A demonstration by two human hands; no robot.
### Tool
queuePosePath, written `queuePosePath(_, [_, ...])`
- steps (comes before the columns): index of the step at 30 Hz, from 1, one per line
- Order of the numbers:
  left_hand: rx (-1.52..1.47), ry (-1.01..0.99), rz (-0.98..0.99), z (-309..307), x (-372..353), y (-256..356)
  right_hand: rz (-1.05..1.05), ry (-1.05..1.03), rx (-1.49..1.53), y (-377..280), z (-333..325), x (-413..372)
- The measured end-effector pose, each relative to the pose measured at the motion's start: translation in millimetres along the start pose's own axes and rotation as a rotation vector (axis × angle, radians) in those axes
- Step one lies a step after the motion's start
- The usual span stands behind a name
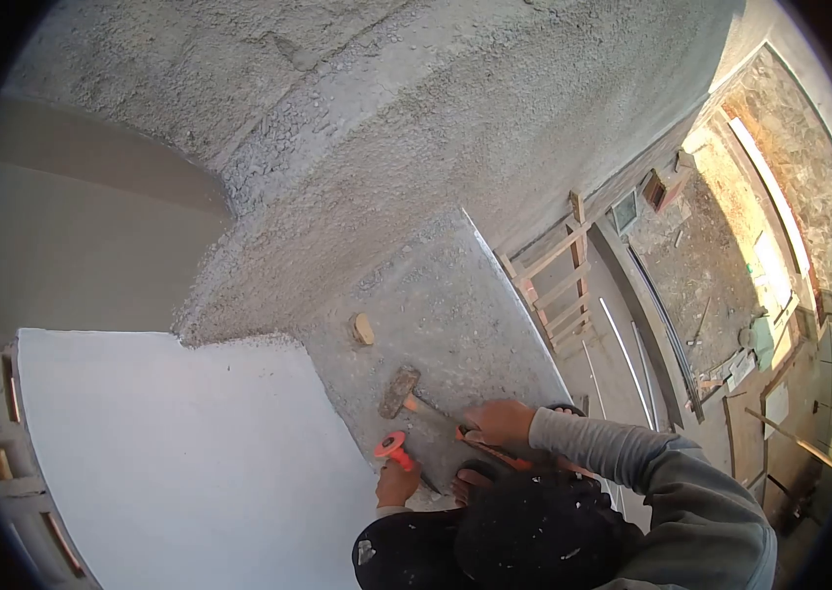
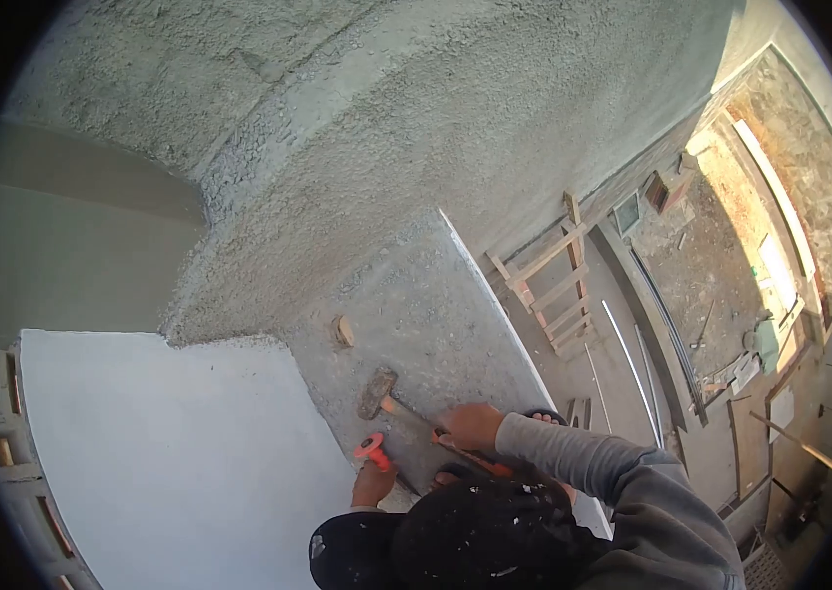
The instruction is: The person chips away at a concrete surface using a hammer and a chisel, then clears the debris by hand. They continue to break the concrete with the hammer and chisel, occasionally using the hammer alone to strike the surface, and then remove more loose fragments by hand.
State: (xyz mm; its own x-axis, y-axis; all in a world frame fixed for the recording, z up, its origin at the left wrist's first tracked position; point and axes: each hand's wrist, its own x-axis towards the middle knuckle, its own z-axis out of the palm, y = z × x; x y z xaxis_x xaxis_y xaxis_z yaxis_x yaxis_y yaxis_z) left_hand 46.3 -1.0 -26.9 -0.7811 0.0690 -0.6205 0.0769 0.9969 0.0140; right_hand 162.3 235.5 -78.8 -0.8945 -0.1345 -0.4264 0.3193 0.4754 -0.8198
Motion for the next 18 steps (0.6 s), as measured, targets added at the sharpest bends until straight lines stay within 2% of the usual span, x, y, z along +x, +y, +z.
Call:
queuePosePath(1, [0.101, -0.199, 0.008, -34.8, -10.9, 16.5, 0.039, 0.028, 0.079, 5.0, -11.0, -18.6])
queuePosePath(2, [0.207, -0.409, 0.012, -61.8, -15.5, 29.0, 0.110, 0.155, 0.109, 13.1, -16.9, -35.8])
queuePosePath(4, [-0.225, -0.414, 0.414, -105.3, -14.5, 36.4, 0.325, 0.375, 0.205, 23.1, -27.5, -77.0])
queuePosePath(6, [-0.354, -0.451, 0.522, -189.1, -36.2, 117.2, 0.534, 0.610, 0.396, 30.2, -15.3, -120.3])
queuePosePath(7, [-0.465, -0.401, 0.635, -213.1, -32.1, 149.5, 0.597, 0.749, 0.498, 41.4, -0.4, -140.8])
queuePosePath(9, [-0.445, -0.120, 0.864, -251.6, -14.4, 208.3, 0.745, 0.721, 0.578, 47.7, 25.4, -193.6])
queuePosePath(10, [-0.450, -0.125, 0.837, -266.8, -16.7, 220.6, 0.857, 0.690, 0.653, 33.5, 39.0, -219.1])
queuePosePath(12, [-0.339, 0.335, 1.067, -286.3, -27.9, 235.0, 1.005, 0.597, 0.701, 26.2, 68.1, -285.0])
queuePosePath(13, [-0.365, 0.353, 1.052, -287.6, -35.2, 229.1, 1.071, 0.478, 0.717, 5.9, 67.8, -312.6])
queuePosePath(14, [-0.557, 0.174, 0.935, -281.9, -45.0, 213.6, 1.132, 0.403, 0.619, -43.7, 33.2, -328.6])
queuePosePath(15, [-0.725, -0.020, 0.808, -276.8, -54.9, 198.9, 1.162, 0.361, 0.631, -52.3, 51.5, -357.7])
queuePosePath(16, [-0.708, -0.034, 0.788, -274.5, -65.7, 189.0, 1.173, 0.337, 0.647, -21.9, 103.7, -401.2])
queuePosePath(17, [-0.622, -0.113, 0.699, -274.5, -78.2, 176.5, 1.118, 0.207, 0.512, -13.9, 172.6, -439.4])
queuePosePath(18, [-0.537, -0.182, 0.629, -276.4, -86.4, 169.7, 1.125, 0.203, 0.540, -36.4, 180.5, -444.2])
